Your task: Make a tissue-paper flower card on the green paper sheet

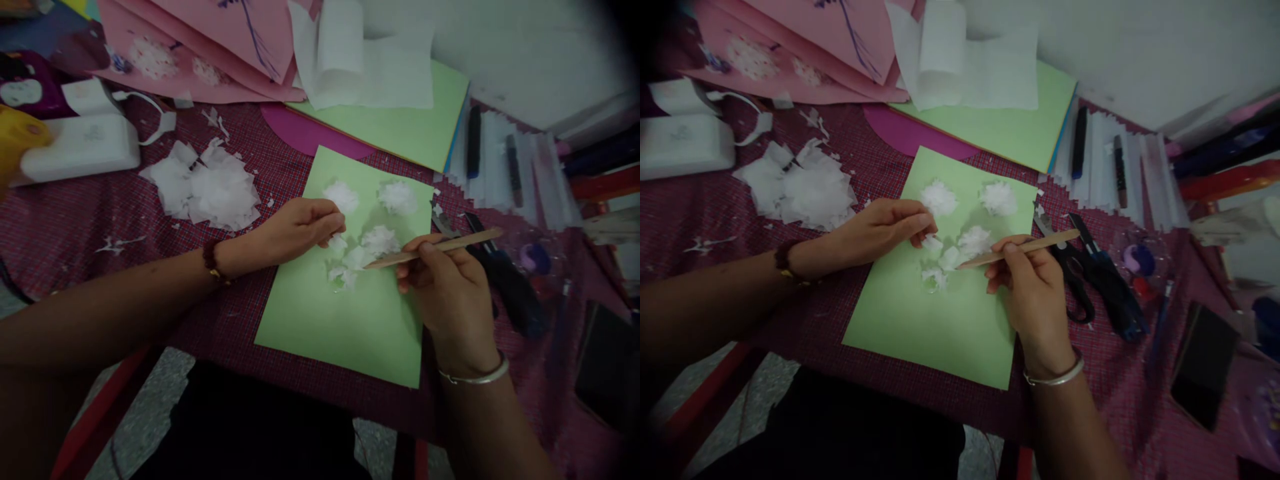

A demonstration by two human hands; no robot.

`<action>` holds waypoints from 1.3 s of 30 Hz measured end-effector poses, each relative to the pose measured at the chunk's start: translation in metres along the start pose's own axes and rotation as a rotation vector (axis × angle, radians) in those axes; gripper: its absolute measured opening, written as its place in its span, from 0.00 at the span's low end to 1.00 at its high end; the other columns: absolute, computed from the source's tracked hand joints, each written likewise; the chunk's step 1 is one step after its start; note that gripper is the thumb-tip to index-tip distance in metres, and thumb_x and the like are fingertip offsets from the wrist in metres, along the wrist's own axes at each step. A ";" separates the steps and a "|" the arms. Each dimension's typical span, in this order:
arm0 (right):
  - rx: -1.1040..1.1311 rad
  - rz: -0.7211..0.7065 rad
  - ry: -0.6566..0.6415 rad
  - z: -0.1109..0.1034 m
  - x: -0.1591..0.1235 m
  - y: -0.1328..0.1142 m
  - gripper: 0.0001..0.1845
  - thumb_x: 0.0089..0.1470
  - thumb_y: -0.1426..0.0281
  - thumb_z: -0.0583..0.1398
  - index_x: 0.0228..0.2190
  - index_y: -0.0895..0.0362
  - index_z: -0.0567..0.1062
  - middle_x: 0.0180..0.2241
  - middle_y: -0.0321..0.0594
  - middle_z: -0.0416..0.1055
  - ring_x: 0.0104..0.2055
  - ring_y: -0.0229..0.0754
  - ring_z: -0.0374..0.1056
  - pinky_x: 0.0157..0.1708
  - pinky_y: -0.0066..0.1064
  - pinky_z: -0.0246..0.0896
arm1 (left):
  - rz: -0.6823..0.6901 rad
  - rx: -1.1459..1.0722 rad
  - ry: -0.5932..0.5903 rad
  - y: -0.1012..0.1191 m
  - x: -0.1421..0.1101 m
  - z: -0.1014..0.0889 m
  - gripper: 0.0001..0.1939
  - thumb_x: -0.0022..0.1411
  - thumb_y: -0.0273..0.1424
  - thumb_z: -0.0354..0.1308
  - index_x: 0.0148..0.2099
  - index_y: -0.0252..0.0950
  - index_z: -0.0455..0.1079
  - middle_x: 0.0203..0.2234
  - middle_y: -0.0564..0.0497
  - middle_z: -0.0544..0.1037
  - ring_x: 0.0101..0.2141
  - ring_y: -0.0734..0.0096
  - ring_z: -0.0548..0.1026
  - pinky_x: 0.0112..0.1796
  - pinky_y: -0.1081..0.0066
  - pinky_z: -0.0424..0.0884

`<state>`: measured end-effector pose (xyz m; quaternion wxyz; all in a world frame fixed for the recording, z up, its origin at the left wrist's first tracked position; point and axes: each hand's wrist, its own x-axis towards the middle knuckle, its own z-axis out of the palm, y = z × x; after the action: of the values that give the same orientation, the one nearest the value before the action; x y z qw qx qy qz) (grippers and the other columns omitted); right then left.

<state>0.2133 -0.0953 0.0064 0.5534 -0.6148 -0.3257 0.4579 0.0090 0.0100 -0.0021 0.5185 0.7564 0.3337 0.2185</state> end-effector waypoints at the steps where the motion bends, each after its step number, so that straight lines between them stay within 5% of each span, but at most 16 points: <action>1: -0.009 0.008 -0.009 0.000 0.000 0.000 0.05 0.53 0.70 0.62 0.26 0.55 0.75 0.21 0.36 0.68 0.21 0.36 0.65 0.15 0.26 0.59 | -0.001 0.004 -0.002 0.000 0.000 0.000 0.16 0.67 0.34 0.47 0.33 0.32 0.71 0.24 0.52 0.74 0.26 0.76 0.72 0.29 0.76 0.67; 7: 0.018 -0.016 -0.031 0.002 -0.001 -0.001 0.06 0.55 0.68 0.60 0.27 0.53 0.75 0.21 0.35 0.67 0.21 0.36 0.63 0.15 0.26 0.57 | 0.162 0.071 0.013 -0.002 -0.005 0.005 0.09 0.55 0.24 0.55 0.40 0.33 0.71 0.34 0.50 0.75 0.33 0.73 0.73 0.30 0.75 0.68; 10: 0.028 -0.040 -0.010 0.001 0.001 -0.001 0.06 0.55 0.68 0.59 0.27 0.52 0.74 0.22 0.34 0.66 0.21 0.35 0.62 0.14 0.26 0.56 | 0.372 0.174 -0.045 -0.001 -0.007 0.007 0.18 0.51 0.19 0.55 0.45 0.35 0.70 0.43 0.45 0.74 0.44 0.67 0.73 0.40 0.69 0.71; 13: 0.044 -0.045 -0.015 0.002 0.001 0.000 0.07 0.56 0.69 0.58 0.27 0.52 0.74 0.23 0.34 0.66 0.21 0.35 0.63 0.15 0.26 0.56 | 0.482 0.220 -0.057 0.003 -0.008 0.008 0.13 0.53 0.23 0.59 0.42 0.37 0.69 0.43 0.45 0.72 0.47 0.64 0.71 0.49 0.63 0.68; 29: 0.063 -0.032 -0.031 0.002 -0.001 0.000 0.08 0.59 0.67 0.57 0.29 0.52 0.74 0.23 0.33 0.66 0.22 0.36 0.63 0.17 0.26 0.59 | 0.587 0.582 0.033 0.000 -0.006 0.013 0.03 0.61 0.30 0.57 0.34 0.37 0.70 0.36 0.48 0.73 0.37 0.64 0.70 0.41 0.64 0.68; 39: 0.145 -0.198 0.179 -0.015 0.001 -0.013 0.08 0.56 0.75 0.57 0.28 0.55 0.74 0.24 0.35 0.67 0.22 0.36 0.65 0.18 0.28 0.59 | 0.538 0.473 -0.056 -0.007 -0.001 0.011 0.06 0.57 0.21 0.58 0.29 0.35 0.69 0.31 0.49 0.73 0.35 0.69 0.71 0.38 0.69 0.67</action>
<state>0.2290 -0.0974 0.0184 0.6656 -0.5766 -0.3002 0.3666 0.0137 0.0035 -0.0123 0.2618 0.9219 0.1495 0.2432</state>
